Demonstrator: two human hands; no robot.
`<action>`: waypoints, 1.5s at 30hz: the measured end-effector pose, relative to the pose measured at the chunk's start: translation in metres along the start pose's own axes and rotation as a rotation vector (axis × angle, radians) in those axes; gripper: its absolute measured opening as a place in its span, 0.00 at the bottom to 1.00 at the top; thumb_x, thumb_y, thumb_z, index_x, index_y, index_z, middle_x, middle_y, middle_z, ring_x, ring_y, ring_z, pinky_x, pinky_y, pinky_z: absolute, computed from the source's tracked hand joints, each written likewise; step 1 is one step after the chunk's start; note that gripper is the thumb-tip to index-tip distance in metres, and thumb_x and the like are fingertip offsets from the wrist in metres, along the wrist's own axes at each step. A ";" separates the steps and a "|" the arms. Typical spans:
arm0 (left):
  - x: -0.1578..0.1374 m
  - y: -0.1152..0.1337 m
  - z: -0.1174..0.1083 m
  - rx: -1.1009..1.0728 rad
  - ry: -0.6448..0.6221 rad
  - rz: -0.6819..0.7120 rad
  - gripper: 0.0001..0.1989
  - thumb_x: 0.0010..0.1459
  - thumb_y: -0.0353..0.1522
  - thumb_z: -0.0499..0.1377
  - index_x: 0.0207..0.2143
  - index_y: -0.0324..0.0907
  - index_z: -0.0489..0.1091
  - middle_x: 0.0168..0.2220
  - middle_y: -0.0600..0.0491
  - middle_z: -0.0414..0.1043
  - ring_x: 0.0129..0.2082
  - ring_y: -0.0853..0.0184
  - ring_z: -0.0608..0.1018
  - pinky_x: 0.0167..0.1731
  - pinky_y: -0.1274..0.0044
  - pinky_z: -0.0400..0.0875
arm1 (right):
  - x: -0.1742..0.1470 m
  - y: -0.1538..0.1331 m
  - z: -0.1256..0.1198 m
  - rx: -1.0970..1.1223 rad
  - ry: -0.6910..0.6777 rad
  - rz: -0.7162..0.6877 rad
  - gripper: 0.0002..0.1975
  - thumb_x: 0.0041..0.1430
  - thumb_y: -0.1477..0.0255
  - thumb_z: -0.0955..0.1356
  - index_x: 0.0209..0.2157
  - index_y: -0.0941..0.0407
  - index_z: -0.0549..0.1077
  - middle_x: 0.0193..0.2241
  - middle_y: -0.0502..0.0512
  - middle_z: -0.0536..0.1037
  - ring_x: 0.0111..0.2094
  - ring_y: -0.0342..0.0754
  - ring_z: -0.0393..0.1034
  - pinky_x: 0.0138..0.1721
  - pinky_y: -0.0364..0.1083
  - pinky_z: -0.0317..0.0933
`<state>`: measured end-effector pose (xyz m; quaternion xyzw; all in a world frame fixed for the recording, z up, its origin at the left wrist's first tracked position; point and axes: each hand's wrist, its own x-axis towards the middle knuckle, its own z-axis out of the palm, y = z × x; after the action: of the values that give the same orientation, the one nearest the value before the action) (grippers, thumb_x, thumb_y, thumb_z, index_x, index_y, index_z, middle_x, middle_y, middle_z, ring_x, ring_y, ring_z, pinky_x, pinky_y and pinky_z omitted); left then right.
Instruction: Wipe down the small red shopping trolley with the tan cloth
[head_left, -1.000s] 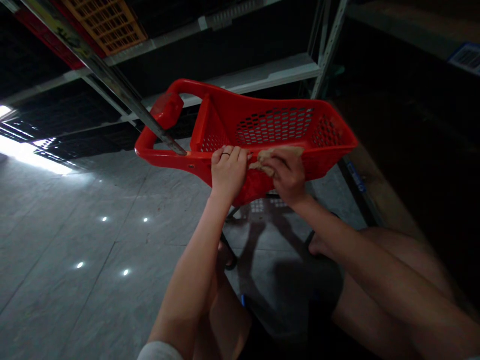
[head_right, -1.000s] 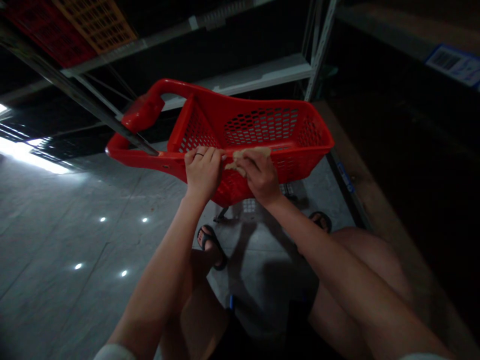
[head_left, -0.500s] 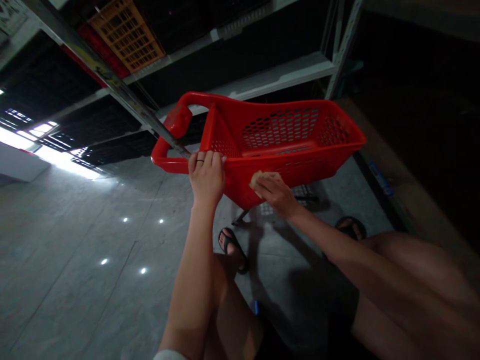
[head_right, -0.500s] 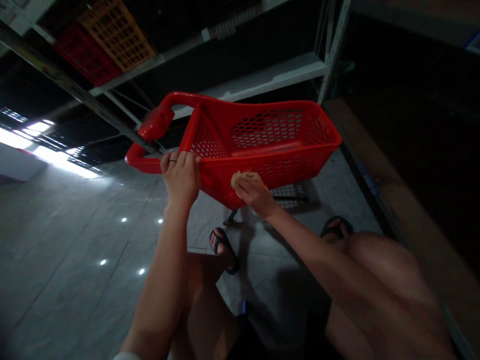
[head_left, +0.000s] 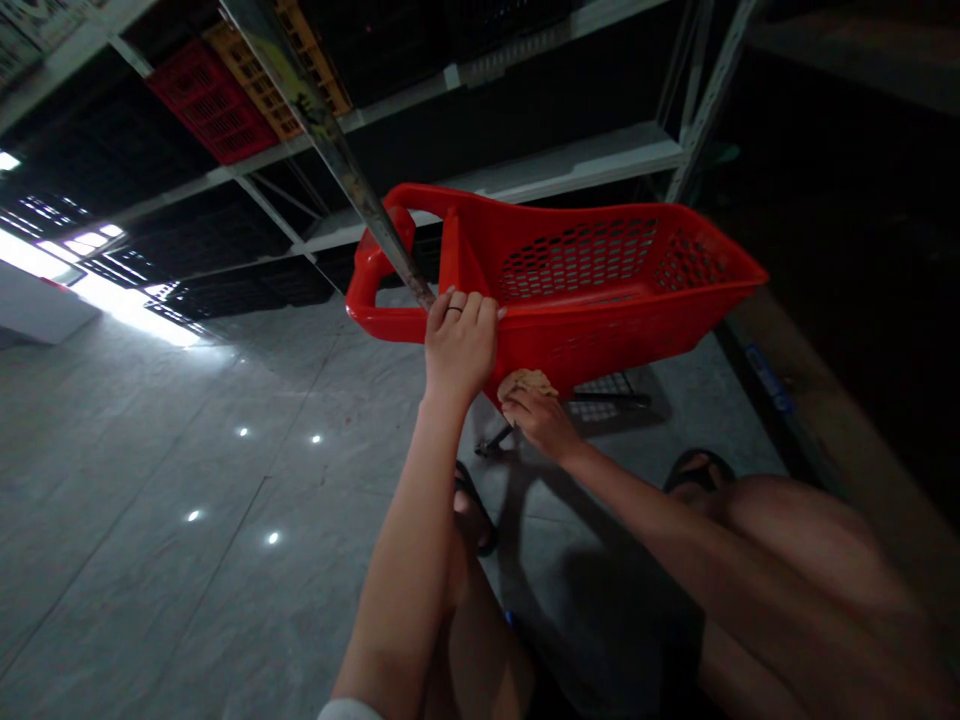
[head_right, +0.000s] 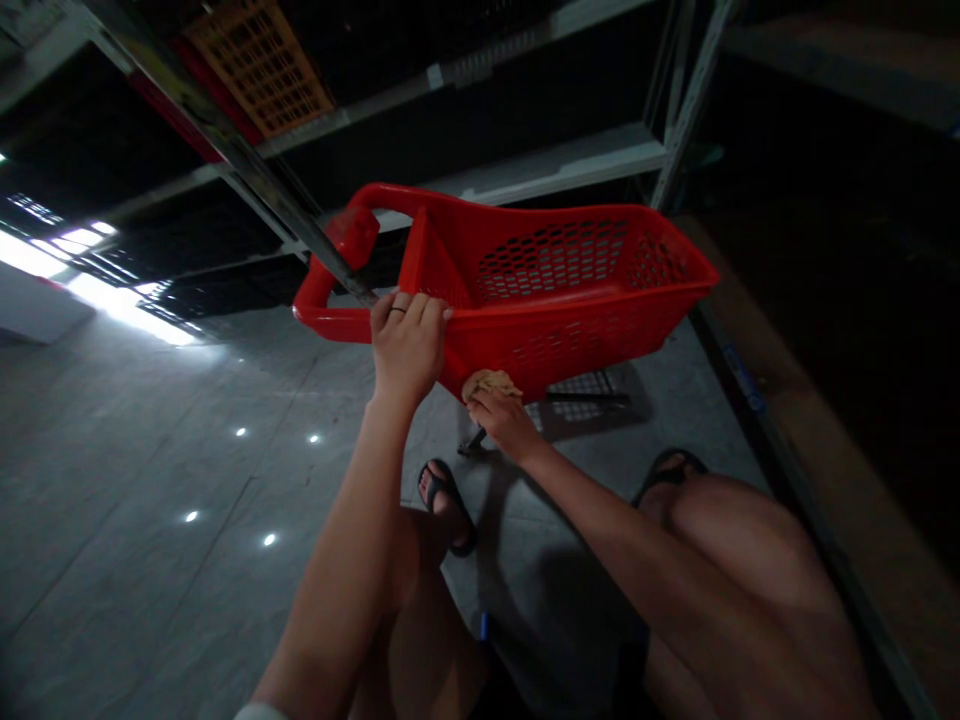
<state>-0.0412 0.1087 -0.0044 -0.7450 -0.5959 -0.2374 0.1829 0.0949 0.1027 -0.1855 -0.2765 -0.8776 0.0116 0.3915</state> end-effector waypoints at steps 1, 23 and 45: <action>0.001 0.001 0.001 -0.010 0.000 0.006 0.19 0.74 0.37 0.43 0.42 0.45 0.74 0.42 0.47 0.79 0.54 0.57 0.76 0.65 0.63 0.59 | 0.004 0.000 -0.006 0.003 0.056 0.000 0.14 0.68 0.77 0.62 0.40 0.54 0.80 0.41 0.56 0.82 0.43 0.51 0.74 0.46 0.51 0.71; 0.009 -0.045 0.006 -0.160 0.289 -0.217 0.26 0.73 0.38 0.44 0.70 0.46 0.54 0.66 0.46 0.67 0.67 0.63 0.67 0.70 0.63 0.54 | 0.077 0.007 -0.058 0.062 0.358 0.100 0.11 0.67 0.75 0.64 0.45 0.51 0.77 0.46 0.57 0.78 0.50 0.52 0.73 0.54 0.54 0.68; 0.005 -0.051 -0.031 -0.232 0.198 -0.136 0.11 0.67 0.40 0.60 0.48 0.48 0.77 0.39 0.53 0.81 0.45 0.62 0.79 0.59 0.65 0.63 | 0.118 -0.029 -0.077 0.099 0.550 0.178 0.13 0.67 0.74 0.65 0.48 0.49 0.77 0.47 0.55 0.78 0.52 0.52 0.73 0.59 0.55 0.66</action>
<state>-0.0941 0.1067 0.0233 -0.6920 -0.5926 -0.3887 0.1372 0.0708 0.1216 -0.0453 -0.3260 -0.7090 0.0133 0.6252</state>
